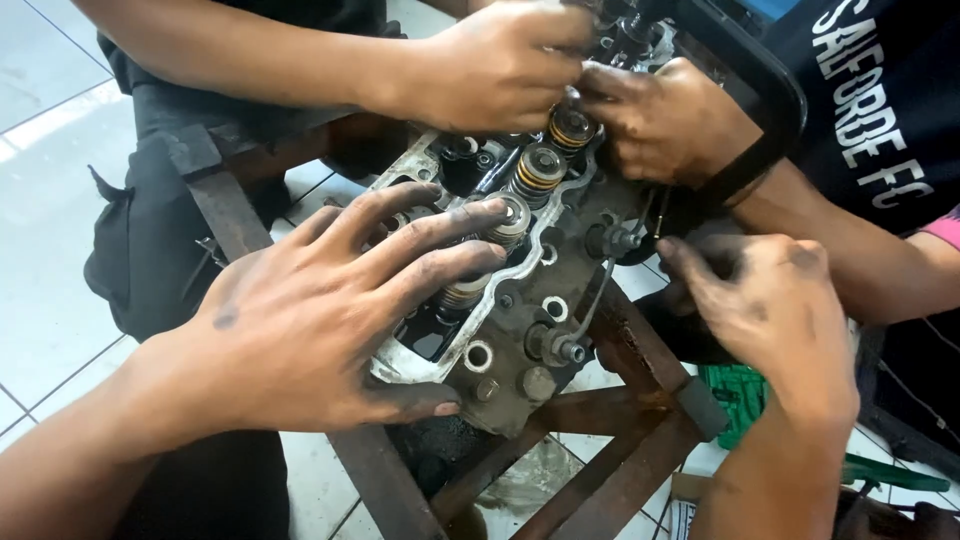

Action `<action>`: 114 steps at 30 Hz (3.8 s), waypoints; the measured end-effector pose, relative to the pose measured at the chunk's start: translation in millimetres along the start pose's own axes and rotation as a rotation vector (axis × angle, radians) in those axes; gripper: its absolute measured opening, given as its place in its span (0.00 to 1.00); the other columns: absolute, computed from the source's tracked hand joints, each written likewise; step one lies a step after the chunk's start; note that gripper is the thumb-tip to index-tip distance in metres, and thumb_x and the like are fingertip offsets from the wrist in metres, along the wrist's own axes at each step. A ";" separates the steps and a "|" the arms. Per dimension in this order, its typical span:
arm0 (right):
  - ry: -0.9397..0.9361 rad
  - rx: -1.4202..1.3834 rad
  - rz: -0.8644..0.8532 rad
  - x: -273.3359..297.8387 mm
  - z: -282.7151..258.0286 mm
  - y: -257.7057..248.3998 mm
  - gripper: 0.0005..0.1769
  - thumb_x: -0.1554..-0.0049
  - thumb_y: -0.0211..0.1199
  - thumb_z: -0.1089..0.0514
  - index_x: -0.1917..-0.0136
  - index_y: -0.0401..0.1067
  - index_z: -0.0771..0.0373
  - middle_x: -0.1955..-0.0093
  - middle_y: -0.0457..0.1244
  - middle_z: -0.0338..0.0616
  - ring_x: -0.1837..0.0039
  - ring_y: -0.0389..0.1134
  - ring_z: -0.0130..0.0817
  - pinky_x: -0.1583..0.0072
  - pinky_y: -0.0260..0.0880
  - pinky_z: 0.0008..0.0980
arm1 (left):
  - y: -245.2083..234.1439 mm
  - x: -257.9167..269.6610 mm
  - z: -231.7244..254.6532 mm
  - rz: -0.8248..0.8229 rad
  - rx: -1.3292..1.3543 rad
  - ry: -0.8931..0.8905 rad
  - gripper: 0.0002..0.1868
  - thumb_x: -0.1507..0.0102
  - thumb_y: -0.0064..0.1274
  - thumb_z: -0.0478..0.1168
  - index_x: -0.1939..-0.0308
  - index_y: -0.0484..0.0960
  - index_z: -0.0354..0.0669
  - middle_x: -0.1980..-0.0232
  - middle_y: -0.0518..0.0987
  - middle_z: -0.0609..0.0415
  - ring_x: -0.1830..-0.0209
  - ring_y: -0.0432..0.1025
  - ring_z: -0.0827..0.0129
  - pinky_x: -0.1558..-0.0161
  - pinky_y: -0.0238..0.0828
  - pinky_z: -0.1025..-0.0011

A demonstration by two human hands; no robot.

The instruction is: Repairing or assembling a cylinder head engine block with colleagues.

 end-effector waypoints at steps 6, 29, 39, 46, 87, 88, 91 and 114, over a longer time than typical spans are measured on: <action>0.066 -0.130 -0.108 -5.7 -21.3 -7.2 0.28 0.42 0.68 0.36 0.57 0.81 0.67 0.62 0.70 0.59 0.55 0.73 0.55 0.49 0.73 0.48 | 2.2 0.0 -1.6 0.007 -0.055 0.015 0.61 0.49 0.52 0.80 0.21 0.54 0.55 0.19 0.56 0.52 0.24 0.52 0.43 0.33 0.54 0.42; -0.249 -0.204 0.030 -7.4 -5.3 17.1 0.24 0.39 0.65 0.44 0.62 0.76 0.70 0.61 0.67 0.63 0.54 0.71 0.62 0.52 0.70 0.51 | -14.5 -7.9 6.4 -0.129 0.052 -0.059 0.57 0.48 0.54 0.78 0.24 0.53 0.56 0.20 0.54 0.53 0.24 0.50 0.43 0.36 0.56 0.44; -0.124 -0.051 -0.176 -21.1 -4.3 30.6 0.17 0.41 0.61 0.46 0.54 0.81 0.61 0.60 0.71 0.58 0.57 0.74 0.55 0.48 0.75 0.45 | -10.1 0.1 1.5 -0.122 0.054 -0.032 0.57 0.45 0.51 0.79 0.21 0.52 0.59 0.17 0.54 0.53 0.20 0.49 0.42 0.29 0.52 0.41; 0.171 -0.196 -0.284 -18.7 -6.6 19.2 0.17 0.42 0.66 0.45 0.49 0.80 0.60 0.65 0.69 0.61 0.60 0.73 0.53 0.54 0.75 0.47 | -13.5 -0.9 3.8 -0.142 0.060 -0.037 0.56 0.45 0.51 0.79 0.21 0.52 0.60 0.17 0.53 0.54 0.20 0.48 0.42 0.29 0.51 0.40; -0.148 -0.380 -0.046 -9.2 -13.1 -13.8 0.17 0.45 0.65 0.50 0.57 0.79 0.68 0.64 0.68 0.60 0.64 0.72 0.52 0.56 0.71 0.42 | -4.1 -5.1 3.9 0.042 -0.051 0.040 0.54 0.44 0.46 0.79 0.24 0.59 0.50 0.19 0.57 0.53 0.22 0.51 0.47 0.30 0.50 0.50; -0.150 -0.383 -0.045 -9.8 -10.4 -11.7 0.17 0.45 0.65 0.50 0.57 0.79 0.68 0.64 0.68 0.60 0.64 0.72 0.52 0.56 0.71 0.42 | -3.6 -4.8 3.0 0.041 -0.054 0.038 0.54 0.44 0.46 0.79 0.24 0.59 0.50 0.19 0.57 0.53 0.22 0.51 0.47 0.30 0.50 0.50; -0.261 -0.393 0.015 -9.8 3.0 -0.8 0.15 0.45 0.65 0.52 0.57 0.79 0.68 0.63 0.68 0.60 0.63 0.71 0.53 0.56 0.71 0.42 | -2.2 -4.4 3.0 0.041 -0.046 0.043 0.55 0.43 0.46 0.79 0.23 0.57 0.50 0.19 0.57 0.52 0.22 0.50 0.46 0.30 0.49 0.48; 0.038 -0.123 -0.171 -14.8 -2.4 2.8 0.19 0.41 0.63 0.43 0.47 0.82 0.58 0.59 0.72 0.58 0.53 0.75 0.54 0.47 0.74 0.48 | -23.3 -4.0 11.5 -0.091 0.088 -0.037 0.53 0.44 0.55 0.75 0.23 0.57 0.56 0.19 0.55 0.52 0.22 0.50 0.45 0.32 0.53 0.44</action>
Point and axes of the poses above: each hand's wrist, its own x-axis away from the middle knuckle, its own y-axis out of the palm, z = x × y, the point moved 1 cm from there along -x, towards the middle knuckle
